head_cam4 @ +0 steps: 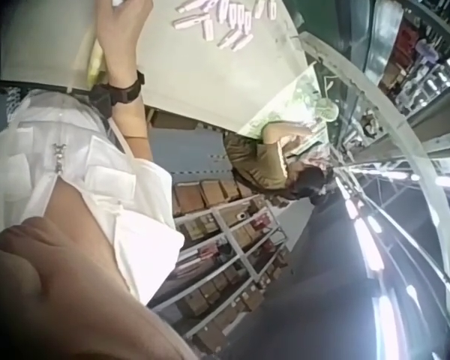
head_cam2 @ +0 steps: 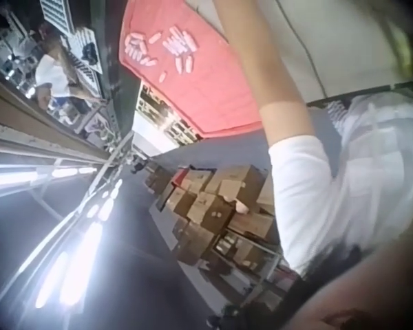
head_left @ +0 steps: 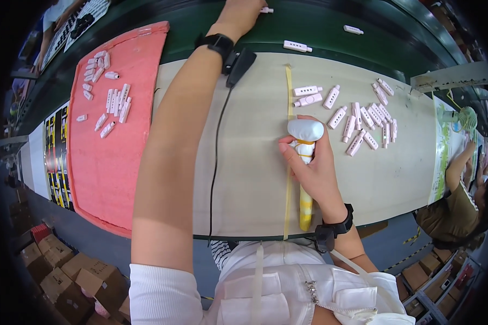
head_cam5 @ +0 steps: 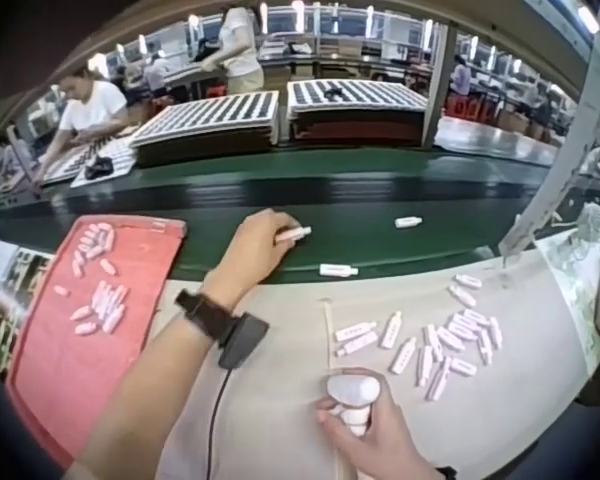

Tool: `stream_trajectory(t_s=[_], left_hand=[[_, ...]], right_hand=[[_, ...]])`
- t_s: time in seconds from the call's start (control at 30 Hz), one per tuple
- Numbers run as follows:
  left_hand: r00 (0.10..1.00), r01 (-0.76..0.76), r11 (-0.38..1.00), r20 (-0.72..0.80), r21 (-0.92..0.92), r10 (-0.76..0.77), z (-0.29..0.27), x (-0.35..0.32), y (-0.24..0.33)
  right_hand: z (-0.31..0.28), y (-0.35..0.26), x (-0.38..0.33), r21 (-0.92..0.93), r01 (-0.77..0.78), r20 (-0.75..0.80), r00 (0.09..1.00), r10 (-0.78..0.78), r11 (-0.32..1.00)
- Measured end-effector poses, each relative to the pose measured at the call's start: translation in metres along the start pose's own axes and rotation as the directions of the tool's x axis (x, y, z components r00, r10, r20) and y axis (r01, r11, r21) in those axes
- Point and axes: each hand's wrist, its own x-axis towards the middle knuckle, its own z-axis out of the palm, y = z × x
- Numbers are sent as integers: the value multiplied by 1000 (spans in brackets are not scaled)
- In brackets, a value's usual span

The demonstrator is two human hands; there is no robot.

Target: The person picks up a pink plastic component from a tray and aligns it with a white and yellow handheld device. This process is repeated for additional pink components, which are handled one at a time.

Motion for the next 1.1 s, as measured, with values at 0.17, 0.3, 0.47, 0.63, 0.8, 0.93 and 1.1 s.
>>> stream_trajectory(t_s=[0.17,0.3,0.47,0.63,0.8,0.93,1.1], left_hand=[[960,270,903,165,-334,-226,-44,-62,49],[917,399,792,178,-462,-357,-54,-145,109],[929,348,858,14,-377,-370,-40,-206,148],[933,346,885,14,-313,-360,-39,-216,149],[943,306,887,-14,-345,-331,-39,-216,149],[949,287,898,-31,-333,-315,-39,-219,148],[930,318,821,-10,-474,-366,-41,-213,153]], right_hand=[[5,-6,1,-5,58,-6,998,-58,998],[0,-23,-4,46,-29,11,1000,29,999],[4,-25,-10,-181,-49,134,988,74,982],[9,-24,-11,-302,-19,165,984,72,953],[22,-23,-16,-309,166,77,986,-149,936],[23,-15,-10,-370,84,154,988,-28,925],[10,-18,-2,-114,-62,-54,997,56,992]])
